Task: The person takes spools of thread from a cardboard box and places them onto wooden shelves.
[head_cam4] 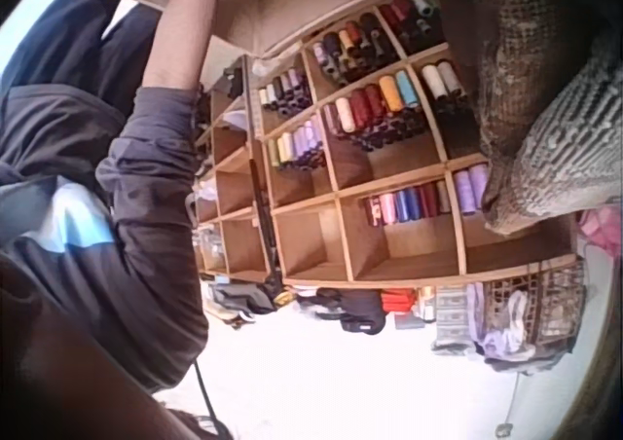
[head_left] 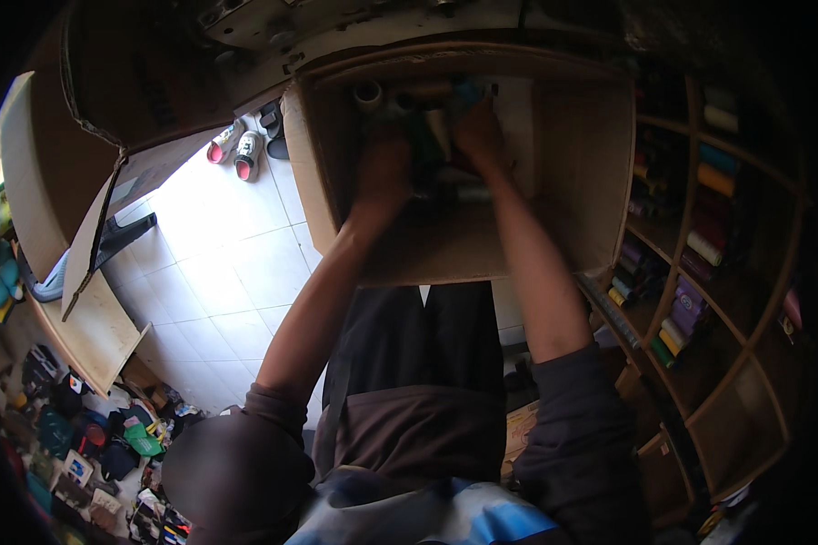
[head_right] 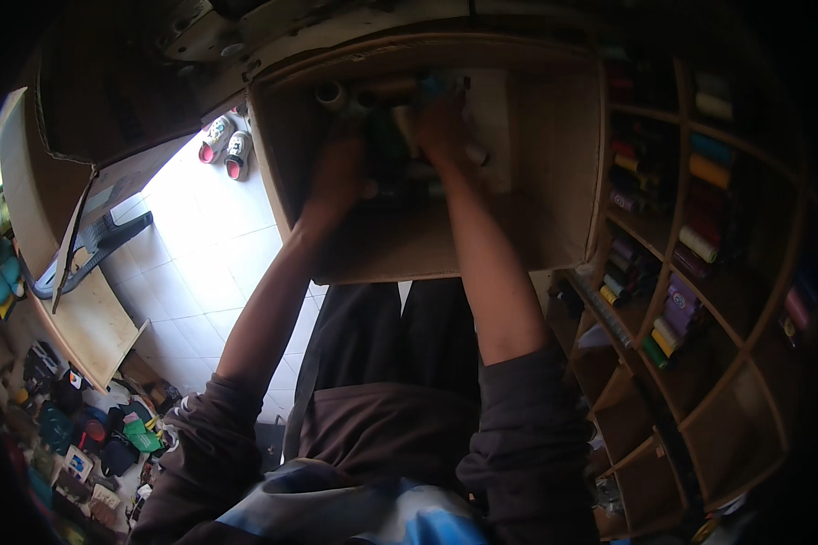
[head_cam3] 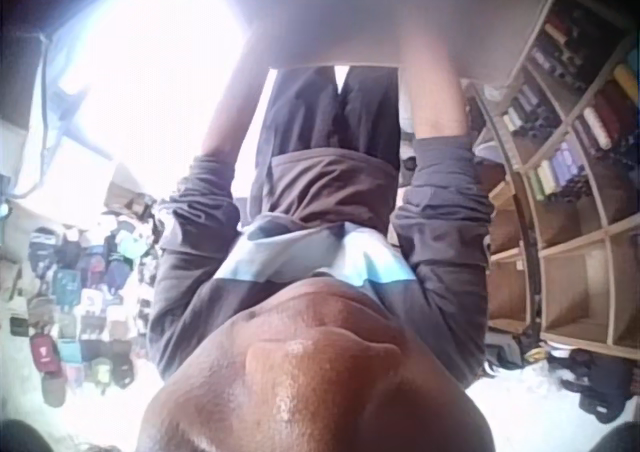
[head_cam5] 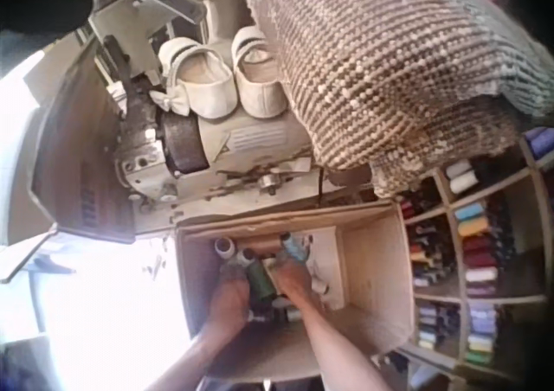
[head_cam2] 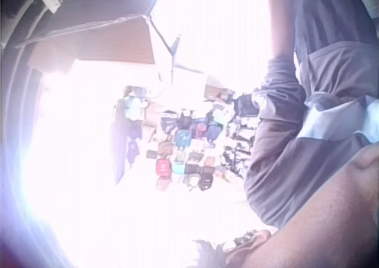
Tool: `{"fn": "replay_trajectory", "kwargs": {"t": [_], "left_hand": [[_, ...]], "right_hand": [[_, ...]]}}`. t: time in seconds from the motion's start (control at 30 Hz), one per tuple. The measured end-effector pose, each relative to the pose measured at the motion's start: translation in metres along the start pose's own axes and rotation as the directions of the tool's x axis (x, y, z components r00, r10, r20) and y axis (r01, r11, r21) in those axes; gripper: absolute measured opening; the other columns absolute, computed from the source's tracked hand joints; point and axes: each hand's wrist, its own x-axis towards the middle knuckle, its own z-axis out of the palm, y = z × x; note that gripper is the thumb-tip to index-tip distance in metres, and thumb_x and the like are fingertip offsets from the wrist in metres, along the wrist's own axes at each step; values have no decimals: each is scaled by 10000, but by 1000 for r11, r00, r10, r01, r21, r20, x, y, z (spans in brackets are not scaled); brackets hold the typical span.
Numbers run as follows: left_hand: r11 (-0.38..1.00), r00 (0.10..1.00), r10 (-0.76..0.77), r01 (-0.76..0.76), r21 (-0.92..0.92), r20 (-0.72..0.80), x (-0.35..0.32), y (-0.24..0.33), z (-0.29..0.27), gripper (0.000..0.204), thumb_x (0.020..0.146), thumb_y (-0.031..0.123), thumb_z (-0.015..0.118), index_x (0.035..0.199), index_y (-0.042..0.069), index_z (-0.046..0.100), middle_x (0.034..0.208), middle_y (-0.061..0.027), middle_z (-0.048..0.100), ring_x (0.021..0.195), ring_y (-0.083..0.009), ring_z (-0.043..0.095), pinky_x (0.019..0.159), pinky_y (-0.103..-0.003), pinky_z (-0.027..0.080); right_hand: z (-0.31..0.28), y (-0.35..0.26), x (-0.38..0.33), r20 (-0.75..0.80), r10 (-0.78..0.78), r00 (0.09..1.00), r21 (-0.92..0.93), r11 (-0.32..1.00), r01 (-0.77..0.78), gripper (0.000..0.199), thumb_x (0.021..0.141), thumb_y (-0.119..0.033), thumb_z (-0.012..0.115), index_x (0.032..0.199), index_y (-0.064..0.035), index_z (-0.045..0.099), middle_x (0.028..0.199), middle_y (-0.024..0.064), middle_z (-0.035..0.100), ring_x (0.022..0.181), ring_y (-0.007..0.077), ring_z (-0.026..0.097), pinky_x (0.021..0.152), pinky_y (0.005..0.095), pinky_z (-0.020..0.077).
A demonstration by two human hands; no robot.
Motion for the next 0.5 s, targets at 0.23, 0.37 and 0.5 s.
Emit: {"fn": "replay_trajectory", "kwargs": {"t": [0.23, 0.37, 0.5], "left_hand": [[963, 977, -155, 117, 241, 146, -2, -18, 19, 463, 771, 122, 585, 1189, -65, 515, 1176, -288, 532, 1064, -426, 534, 940, -479, 435], [969, 969, -245, 246, -19, 15, 4, -28, 33, 440, 793, 148, 573, 1176, -63, 524, 1180, -299, 549, 1047, -430, 551, 927, -476, 447], [913, 883, -388, 330, -239, -264, 14, -24, 46, 390, 808, 124, 556, 1153, -59, 542, 1082, -295, 591, 1012, -439, 576, 912, -482, 463]], "right_hand": [[16, -13, -21, 5, -127, 992, -52, 991, 127, 293, 809, -256, 580, 862, 6, 700, 880, 247, 680, 907, 444, 651, 800, 492, 515], [5, -11, -19, 137, 80, 987, 62, 994, -89, 302, 829, -292, 590, 868, -14, 700, 851, 206, 686, 819, 413, 670, 731, 485, 539], [11, -29, -32, 61, -203, 977, 90, 976, 197, 270, 813, -250, 596, 912, -21, 700, 845, 206, 683, 820, 399, 676, 726, 475, 539]]}}
